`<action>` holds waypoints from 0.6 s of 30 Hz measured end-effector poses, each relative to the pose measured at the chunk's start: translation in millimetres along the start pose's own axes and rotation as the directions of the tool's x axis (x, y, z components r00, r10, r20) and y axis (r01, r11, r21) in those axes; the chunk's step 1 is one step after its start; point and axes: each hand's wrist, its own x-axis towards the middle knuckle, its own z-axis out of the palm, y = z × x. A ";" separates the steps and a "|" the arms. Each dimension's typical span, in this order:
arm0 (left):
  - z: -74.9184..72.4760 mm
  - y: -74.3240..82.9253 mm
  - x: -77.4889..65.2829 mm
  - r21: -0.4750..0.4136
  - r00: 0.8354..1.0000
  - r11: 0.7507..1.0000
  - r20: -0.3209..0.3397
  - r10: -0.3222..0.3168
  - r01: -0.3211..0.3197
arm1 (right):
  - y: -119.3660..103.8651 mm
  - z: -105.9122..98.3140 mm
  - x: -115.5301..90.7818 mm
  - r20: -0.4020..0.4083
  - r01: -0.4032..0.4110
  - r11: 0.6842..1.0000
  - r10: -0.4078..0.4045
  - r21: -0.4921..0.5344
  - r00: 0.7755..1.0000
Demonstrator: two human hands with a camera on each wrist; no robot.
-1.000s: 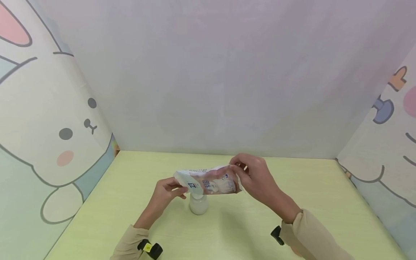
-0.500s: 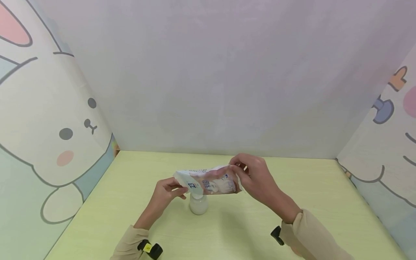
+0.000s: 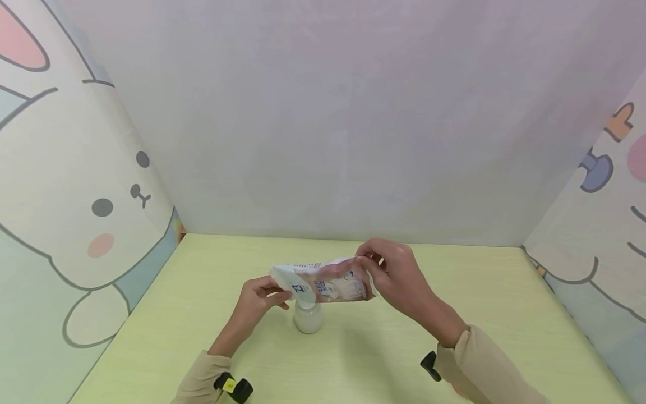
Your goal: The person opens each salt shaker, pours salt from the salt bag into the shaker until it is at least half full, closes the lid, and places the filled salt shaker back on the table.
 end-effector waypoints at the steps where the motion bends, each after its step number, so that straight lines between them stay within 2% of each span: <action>1: 0.0 -0.1 0.1 0.000 1.000 1.000 0.000 0.002 -0.002 | 0.0 0.1 -0.1 0.001 0.000 1.000 0.000 0.000 1.000; 18: 0.9 -0.2 0.9 -0.010 1.000 1.000 0.000 -0.003 0.003 | 0.9 0.8 -0.6 0.002 -0.007 1.000 0.007 -0.006 1.000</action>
